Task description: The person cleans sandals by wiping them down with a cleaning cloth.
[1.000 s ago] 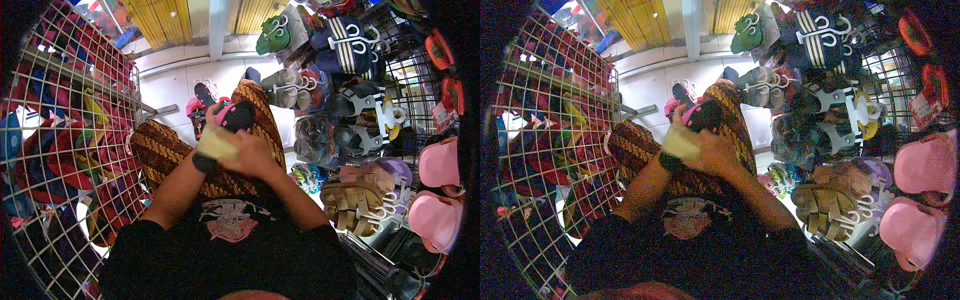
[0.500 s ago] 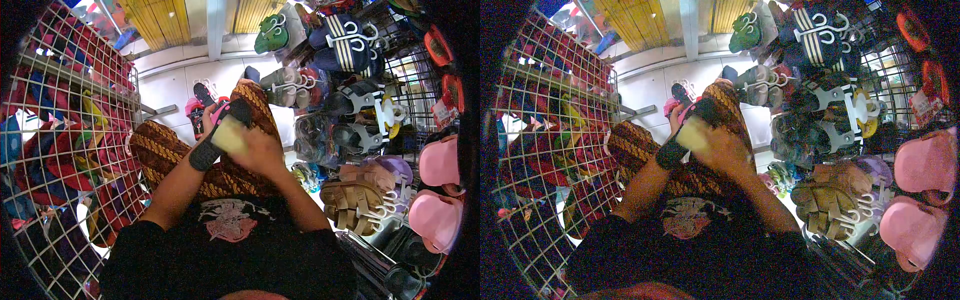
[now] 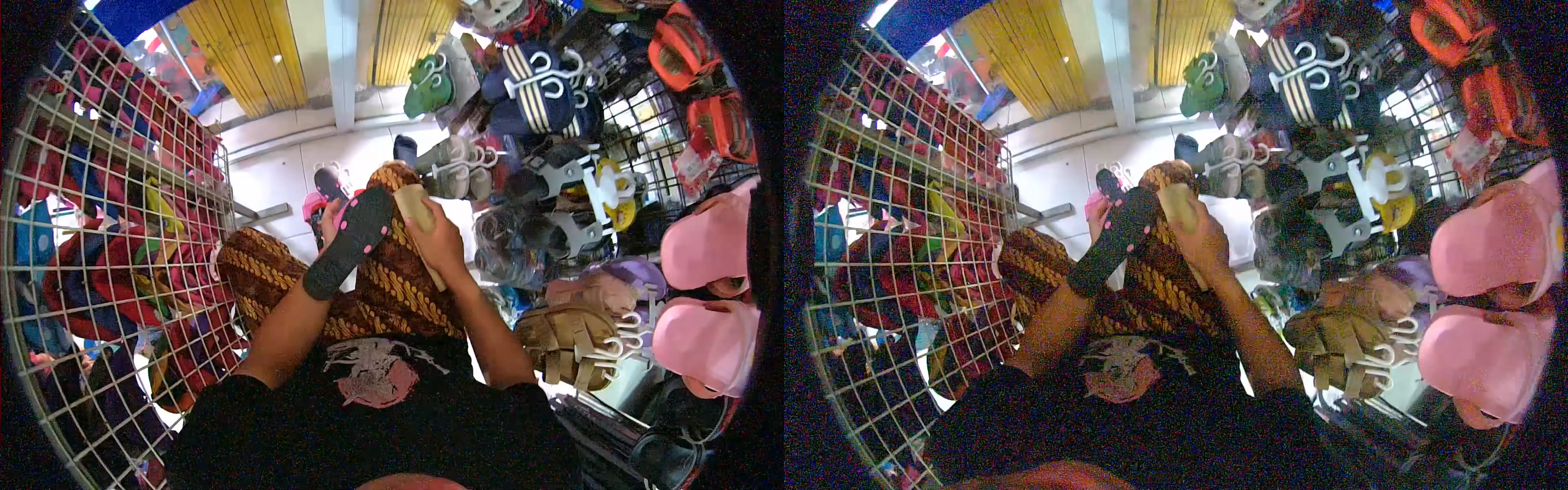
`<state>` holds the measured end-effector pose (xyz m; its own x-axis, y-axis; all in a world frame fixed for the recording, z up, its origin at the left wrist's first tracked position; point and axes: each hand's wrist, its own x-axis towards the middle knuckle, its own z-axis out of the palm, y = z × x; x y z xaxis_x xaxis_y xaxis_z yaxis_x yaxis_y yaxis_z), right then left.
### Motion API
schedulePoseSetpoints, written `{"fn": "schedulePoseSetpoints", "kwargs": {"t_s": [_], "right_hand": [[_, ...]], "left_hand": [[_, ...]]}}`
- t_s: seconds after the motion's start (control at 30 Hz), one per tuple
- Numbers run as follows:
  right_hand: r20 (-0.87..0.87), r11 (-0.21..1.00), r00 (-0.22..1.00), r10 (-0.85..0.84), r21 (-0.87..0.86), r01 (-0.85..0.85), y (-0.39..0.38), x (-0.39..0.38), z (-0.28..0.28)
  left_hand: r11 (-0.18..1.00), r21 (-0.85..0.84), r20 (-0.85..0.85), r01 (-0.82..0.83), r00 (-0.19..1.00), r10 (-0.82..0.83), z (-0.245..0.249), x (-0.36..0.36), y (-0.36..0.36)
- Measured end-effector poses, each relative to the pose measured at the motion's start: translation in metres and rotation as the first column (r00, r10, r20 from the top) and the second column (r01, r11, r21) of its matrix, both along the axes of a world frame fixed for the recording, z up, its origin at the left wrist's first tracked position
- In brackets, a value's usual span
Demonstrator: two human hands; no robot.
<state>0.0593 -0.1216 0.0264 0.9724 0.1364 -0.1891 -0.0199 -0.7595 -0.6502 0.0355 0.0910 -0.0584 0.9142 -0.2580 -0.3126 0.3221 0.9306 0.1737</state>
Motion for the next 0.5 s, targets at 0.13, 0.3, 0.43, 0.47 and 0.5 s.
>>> {"fn": "schedulePoseSetpoints", "kwargs": {"t_s": [0.13, 0.3, 0.43, 0.47, 0.5], "right_hand": [[0.026, 0.993, 1.000, -0.005, 0.117, 0.002, -0.001, -0.003, 0.005], [0.052, 0.977, 0.998, -0.018, 0.212, 0.007, -0.005, -0.007, 0.007], [0.124, 0.959, 0.992, -0.034, 0.284, -0.003, -0.012, -0.015, 0.004], [0.105, 0.947, 0.993, -0.053, 0.320, 0.016, -0.015, -0.018, 0.001], [0.090, 0.934, 0.993, -0.071, 0.356, 0.035, -0.018, -0.019, -0.002]], "left_hand": [[0.973, -0.181, 0.421, 0.142, 0.905, -0.054, -0.006, 0.000, 0.008], [0.967, -0.237, 0.494, 0.091, 0.869, 0.039, 0.004, 0.005, 0.010], [0.987, 0.091, 0.096, -0.133, 0.988, 0.124, 0.029, -0.010, -0.002], [0.988, 0.102, 0.031, -0.120, 0.993, 0.118, 0.046, -0.014, -0.006], [0.988, 0.111, -0.035, -0.107, 0.993, 0.112, 0.077, -0.018, -0.011]]}}
